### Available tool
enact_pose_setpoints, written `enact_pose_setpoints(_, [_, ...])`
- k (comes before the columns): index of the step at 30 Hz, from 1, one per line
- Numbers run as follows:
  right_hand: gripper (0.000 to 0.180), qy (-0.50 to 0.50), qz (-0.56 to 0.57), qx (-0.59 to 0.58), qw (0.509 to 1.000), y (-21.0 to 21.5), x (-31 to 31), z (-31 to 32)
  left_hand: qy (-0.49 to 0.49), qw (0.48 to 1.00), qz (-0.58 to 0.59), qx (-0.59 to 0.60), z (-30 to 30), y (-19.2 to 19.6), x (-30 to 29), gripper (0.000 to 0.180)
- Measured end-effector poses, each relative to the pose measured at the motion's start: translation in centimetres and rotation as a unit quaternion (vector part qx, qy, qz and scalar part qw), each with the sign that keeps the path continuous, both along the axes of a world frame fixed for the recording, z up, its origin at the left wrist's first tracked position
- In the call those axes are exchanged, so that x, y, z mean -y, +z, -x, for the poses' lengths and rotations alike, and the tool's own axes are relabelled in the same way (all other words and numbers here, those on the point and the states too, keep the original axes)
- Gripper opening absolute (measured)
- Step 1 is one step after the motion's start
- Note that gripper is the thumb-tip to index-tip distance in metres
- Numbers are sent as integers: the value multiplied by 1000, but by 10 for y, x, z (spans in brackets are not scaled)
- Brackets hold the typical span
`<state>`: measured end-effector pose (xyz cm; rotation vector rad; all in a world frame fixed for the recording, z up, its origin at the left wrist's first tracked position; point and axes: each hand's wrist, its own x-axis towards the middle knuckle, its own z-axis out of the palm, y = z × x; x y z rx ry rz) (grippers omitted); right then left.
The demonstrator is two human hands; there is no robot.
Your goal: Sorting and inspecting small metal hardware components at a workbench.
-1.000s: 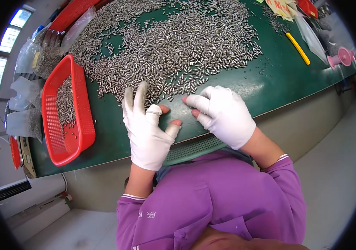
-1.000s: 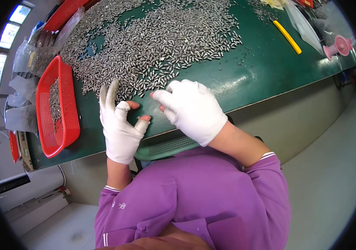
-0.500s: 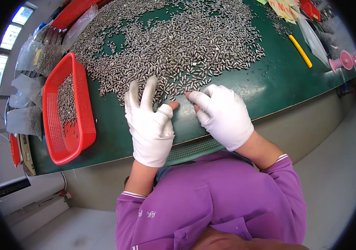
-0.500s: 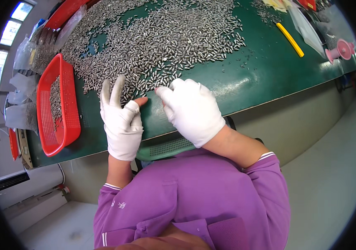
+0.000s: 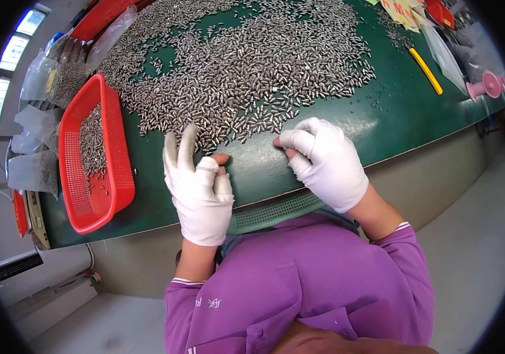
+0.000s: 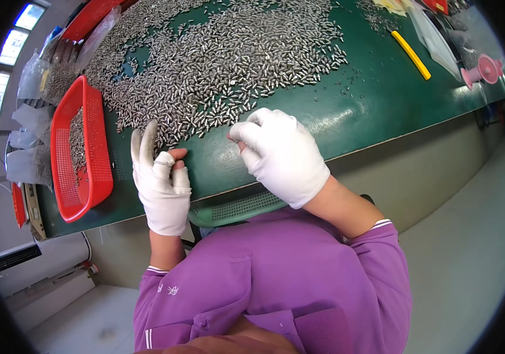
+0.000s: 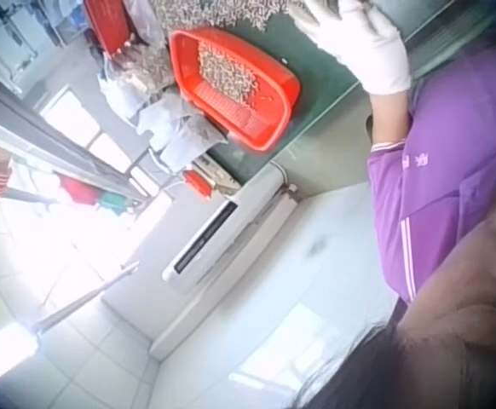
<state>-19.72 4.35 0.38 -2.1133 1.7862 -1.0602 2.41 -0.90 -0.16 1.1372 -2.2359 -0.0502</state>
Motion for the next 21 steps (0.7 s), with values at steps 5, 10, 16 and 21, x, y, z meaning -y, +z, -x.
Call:
enact_pose_setpoints(5, [21,-7,-1,-36,999,0,-4,-8,53,998,16,-22,-7,-6,0,16])
enact_pose_setpoints(10, [54,171,55,-56,982,14,-7,-31,52,998,21,-14,-9,-6,1,21])
enact_pose_setpoints(16, [70,128,-8,-106,986,9,-5,-40,64,998,-2,-12,-7,-4,0,19])
enact_pose_setpoints(21, [56,29,10,-121,992,11,-6,-20,21,999,3,26,-6,2,1,28])
